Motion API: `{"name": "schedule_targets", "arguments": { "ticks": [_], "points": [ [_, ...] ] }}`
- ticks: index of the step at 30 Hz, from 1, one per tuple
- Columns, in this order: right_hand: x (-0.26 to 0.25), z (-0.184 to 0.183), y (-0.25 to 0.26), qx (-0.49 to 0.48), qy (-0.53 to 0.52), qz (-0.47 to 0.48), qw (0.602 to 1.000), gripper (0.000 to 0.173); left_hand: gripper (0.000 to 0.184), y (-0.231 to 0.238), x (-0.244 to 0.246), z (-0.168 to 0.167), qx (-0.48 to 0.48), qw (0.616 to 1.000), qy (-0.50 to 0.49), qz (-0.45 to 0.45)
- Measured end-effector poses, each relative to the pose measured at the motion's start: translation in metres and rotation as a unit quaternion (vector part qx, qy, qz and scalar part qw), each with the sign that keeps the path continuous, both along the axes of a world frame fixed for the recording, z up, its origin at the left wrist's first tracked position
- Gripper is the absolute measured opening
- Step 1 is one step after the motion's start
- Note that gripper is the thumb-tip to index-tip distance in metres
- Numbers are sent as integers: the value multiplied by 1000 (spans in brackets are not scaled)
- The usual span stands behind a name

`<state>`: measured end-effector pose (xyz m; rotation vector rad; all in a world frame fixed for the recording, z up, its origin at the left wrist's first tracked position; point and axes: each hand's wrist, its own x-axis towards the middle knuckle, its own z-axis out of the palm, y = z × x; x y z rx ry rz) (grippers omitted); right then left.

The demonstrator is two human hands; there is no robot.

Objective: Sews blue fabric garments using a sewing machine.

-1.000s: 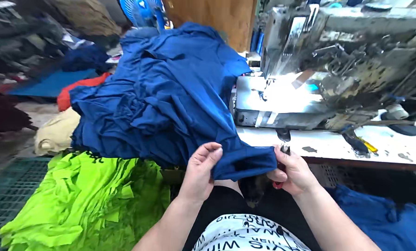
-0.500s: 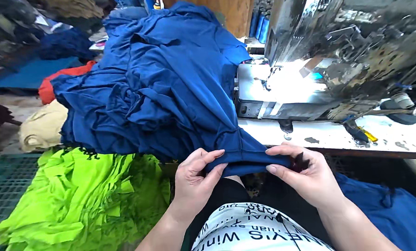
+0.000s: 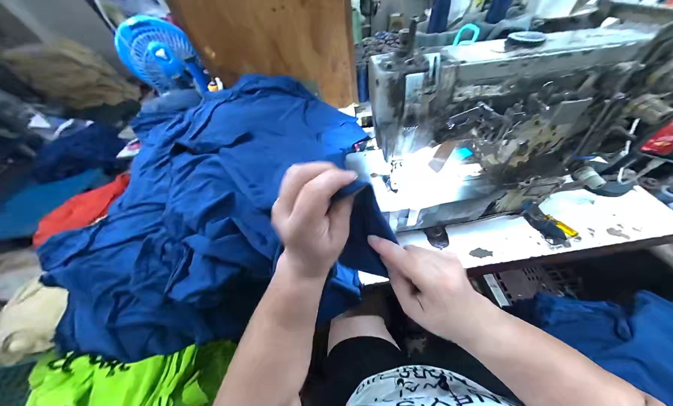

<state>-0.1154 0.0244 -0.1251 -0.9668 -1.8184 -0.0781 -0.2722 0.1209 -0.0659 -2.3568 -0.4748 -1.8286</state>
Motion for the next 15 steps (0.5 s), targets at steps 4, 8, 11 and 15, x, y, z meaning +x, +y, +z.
{"name": "schedule_targets", "arguments": {
  "ticks": [4,8,11,15],
  "points": [
    [20,-35,21,-371,190,35,908,31,10,67,26,-54,-125,965,221,66],
    [37,-45,17,-486,368,106,785,27,21,70,42,-46,-372,849,344,151],
    [49,-35,35,-467,405,107,779,25,19,99,60,-32,-438,807,367,153],
    [53,-31,59,-432,386,77,812,23,18,139,74,-37,-380,851,346,107]
  ]
}}
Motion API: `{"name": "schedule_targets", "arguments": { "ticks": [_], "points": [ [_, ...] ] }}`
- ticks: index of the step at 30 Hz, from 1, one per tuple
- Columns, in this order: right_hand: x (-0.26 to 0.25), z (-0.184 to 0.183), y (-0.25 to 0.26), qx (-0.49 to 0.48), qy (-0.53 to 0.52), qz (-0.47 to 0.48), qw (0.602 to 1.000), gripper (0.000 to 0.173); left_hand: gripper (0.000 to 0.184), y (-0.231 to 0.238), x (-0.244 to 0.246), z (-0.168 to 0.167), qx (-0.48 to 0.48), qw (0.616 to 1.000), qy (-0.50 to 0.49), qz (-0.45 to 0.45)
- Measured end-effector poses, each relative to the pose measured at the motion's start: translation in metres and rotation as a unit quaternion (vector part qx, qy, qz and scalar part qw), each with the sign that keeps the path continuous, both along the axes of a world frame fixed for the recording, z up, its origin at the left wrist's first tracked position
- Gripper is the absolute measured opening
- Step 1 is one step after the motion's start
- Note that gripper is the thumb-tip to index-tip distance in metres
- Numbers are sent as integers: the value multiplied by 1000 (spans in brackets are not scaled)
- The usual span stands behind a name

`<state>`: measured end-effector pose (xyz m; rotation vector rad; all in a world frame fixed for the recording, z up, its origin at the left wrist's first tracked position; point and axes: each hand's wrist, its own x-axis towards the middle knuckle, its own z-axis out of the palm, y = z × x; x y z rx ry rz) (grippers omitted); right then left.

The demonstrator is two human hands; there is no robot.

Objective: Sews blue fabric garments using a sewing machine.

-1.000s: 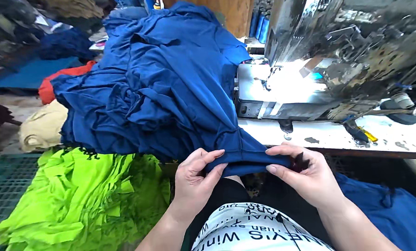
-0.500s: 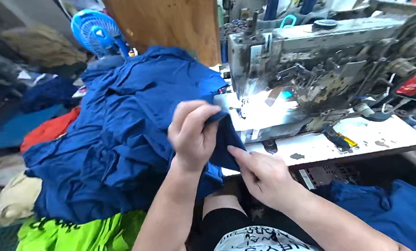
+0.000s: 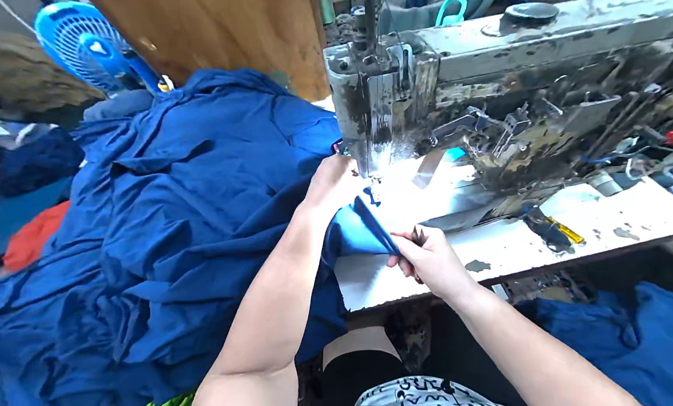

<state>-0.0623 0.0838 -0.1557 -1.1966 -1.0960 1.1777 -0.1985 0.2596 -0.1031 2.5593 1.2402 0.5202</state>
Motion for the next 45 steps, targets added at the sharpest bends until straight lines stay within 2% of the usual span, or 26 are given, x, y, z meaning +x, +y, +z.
{"name": "schedule_targets", "arguments": {
  "ticks": [4,7,9,14,17,18,20,23,25,26,27,28,29,30,31,32,33,34,35,37,39,42,45],
  "points": [
    [-7,-7,-3,17,-5,-16,1000,25,19,36,0,-32,10,997,-53,-49],
    [-12,-6,-7,9,7,-19,1000,25,26,47,4,-35,-3,997,-25,-75],
    [-14,-8,-7,13,7,-28,1000,25,30,45,5,-37,2,998,-17,-59],
    [-18,-9,11,19,25,-36,999,21,22,12,-1,11,-26,1000,10,-10],
    [-20,-5,17,2,14,-42,999,19,21,-40,-15,40,25,998,0,54],
    [-21,-5,18,3,13,-45,999,19,13,-60,-18,40,59,996,-18,62],
    [-22,-7,18,9,14,-50,999,20,12,-87,-19,25,55,995,-23,79],
    [-22,-7,19,6,29,-52,998,20,14,-86,-20,-5,12,992,-66,102],
    [-21,-4,19,-25,60,-44,997,26,10,-81,-26,-9,-33,983,-158,84],
    [-19,-1,19,-47,77,-31,995,30,7,-83,-29,-8,-83,964,-242,68],
    [-16,3,18,-63,83,-7,994,33,4,-87,-31,-4,-163,918,-359,45],
    [-13,8,19,-55,63,14,996,34,8,-93,-31,3,-257,830,-494,14],
    [-10,13,21,-21,-3,18,1000,30,13,-98,-31,11,-320,737,-595,-6],
    [-10,17,21,28,-104,-6,994,23,15,-103,-30,18,-339,691,-638,-18],
    [-10,21,20,86,-205,-33,975,17,15,-107,-29,22,-318,706,-632,-35],
    [-10,25,17,135,-266,-37,954,16,13,-107,-31,23,-248,782,-568,-65],
    [-10,30,11,155,-292,-8,944,17,11,-105,-35,23,-129,879,-446,-108],
    [-10,33,3,162,-286,32,944,19,14,-102,-41,25,4,946,-286,-150],
    [-10,30,-5,174,-266,66,946,21,17,-102,-44,27,108,967,-129,-190],
    [-8,11,-16,161,-202,109,960,19,10,-101,-44,23,168,945,80,-270],
    [-4,-12,-15,117,-140,109,977,15,12,-91,-42,25,159,922,203,-289],
    [-3,-29,4,117,-118,66,984,11,10,-57,-38,44,107,931,289,-194],
    [-3,-13,19,111,-141,57,982,12,14,-31,-32,61,139,923,320,-163]
  ]
}}
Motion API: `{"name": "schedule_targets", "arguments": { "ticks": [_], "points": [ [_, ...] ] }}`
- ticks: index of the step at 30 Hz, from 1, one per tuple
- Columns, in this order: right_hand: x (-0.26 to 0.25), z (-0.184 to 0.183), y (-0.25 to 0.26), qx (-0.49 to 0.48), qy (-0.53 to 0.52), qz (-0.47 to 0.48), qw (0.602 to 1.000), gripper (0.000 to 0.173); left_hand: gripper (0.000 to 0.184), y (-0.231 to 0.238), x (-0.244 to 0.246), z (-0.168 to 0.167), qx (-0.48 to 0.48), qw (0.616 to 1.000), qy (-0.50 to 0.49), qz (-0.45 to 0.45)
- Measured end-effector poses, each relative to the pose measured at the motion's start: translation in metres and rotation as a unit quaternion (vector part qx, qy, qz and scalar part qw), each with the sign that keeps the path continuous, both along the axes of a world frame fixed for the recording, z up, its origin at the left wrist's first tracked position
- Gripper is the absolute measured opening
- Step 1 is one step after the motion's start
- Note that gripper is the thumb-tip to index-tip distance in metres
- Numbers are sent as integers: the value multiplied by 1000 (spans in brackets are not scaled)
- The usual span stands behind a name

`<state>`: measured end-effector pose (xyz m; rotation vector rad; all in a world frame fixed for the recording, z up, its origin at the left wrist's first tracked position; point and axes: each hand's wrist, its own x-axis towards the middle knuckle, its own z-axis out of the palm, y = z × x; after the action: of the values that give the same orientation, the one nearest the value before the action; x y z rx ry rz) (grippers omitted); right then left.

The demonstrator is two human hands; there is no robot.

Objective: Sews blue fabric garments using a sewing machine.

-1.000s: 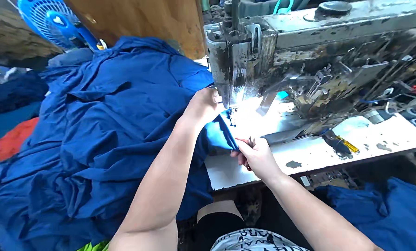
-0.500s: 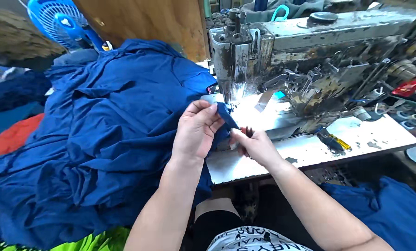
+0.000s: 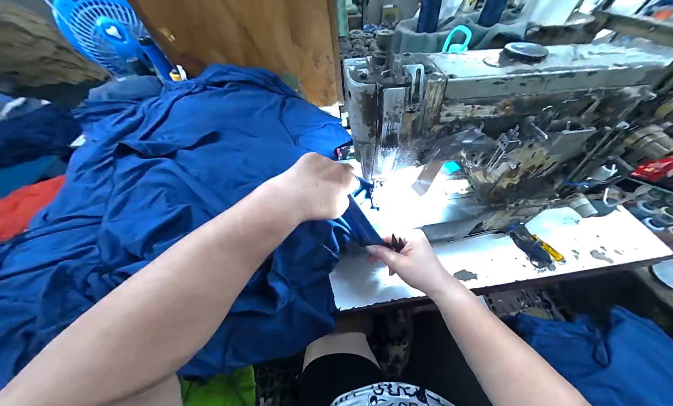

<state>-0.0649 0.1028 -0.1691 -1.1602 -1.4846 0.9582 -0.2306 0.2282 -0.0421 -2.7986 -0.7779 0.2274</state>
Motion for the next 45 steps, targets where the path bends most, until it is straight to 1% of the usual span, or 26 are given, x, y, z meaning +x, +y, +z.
{"name": "schedule_targets", "arguments": {
  "ticks": [2,3,5,6,7,11,13,15,17,20,21,24,26,27,28,30,32,34,36,38,41,43,44,45],
  "points": [
    [2,7,1,-13,-10,5,1000,12,14,-10,3,12,5,1000,-1,-15],
    [4,5,-1,-9,-17,9,1000,11,15,-23,4,18,-18,1000,-1,-18],
    [7,-1,-5,22,-27,22,999,11,16,-46,4,20,-76,995,-21,-58],
    [7,-4,-6,38,-24,27,999,11,16,-52,4,18,-103,991,-17,-80],
    [6,-7,-8,46,-21,27,998,11,17,-54,3,13,-108,990,-11,-92],
    [0,-14,-13,43,-12,17,999,10,21,-46,2,-3,-66,996,12,-64],
    [1,-16,-18,76,-24,18,997,10,22,-55,4,-11,-116,988,-6,-100],
    [1,-17,-22,98,-32,21,994,11,21,-65,9,-8,-173,979,28,-103],
    [1,-17,-21,76,-38,23,996,11,20,-57,9,-6,-155,984,21,-85],
    [2,-13,-12,51,-34,6,998,11,19,-26,9,10,-106,992,60,-2],
    [1,-9,-8,44,-27,1,999,12,19,-14,6,13,-92,994,52,8],
    [2,5,-2,3,-5,-10,1000,14,17,1,-1,22,-41,999,9,-14],
    [3,12,-2,-28,7,-13,1000,16,18,-6,-4,22,-13,996,-54,-67],
    [4,12,-3,-28,9,-16,999,16,21,-14,-4,20,-5,990,-97,-99],
    [5,11,-6,-15,7,-22,1000,16,22,-25,-4,15,-5,982,-141,-125],
    [8,3,-12,39,-4,-31,999,15,18,-48,-4,-2,6,971,-192,-144],
    [10,-6,-17,91,-19,-36,995,15,7,-64,-5,-25,23,976,-182,-119],
    [10,-14,-17,132,-23,-49,990,15,16,-68,-4,-48,37,985,-151,-71],
    [8,-18,-11,156,-32,-75,984,16,20,-63,-1,-64,53,984,-161,-45],
    [5,-18,-1,164,-33,-99,981,17,13,-53,2,-68,65,979,-191,-39],
    [-1,-18,8,147,-45,-121,981,18,17,-37,6,-69,61,974,-216,-23],
    [1,-18,-1,149,-34,-106,983,19,15,-33,9,-68,57,975,-217,0],
    [7,-15,-11,170,-22,-91,981,19,12,-35,10,-67,56,975,-215,17],
    [20,-8,-26,207,-15,-78,975,20,14,-39,12,-69,55,974,-216,35]
  ]
}}
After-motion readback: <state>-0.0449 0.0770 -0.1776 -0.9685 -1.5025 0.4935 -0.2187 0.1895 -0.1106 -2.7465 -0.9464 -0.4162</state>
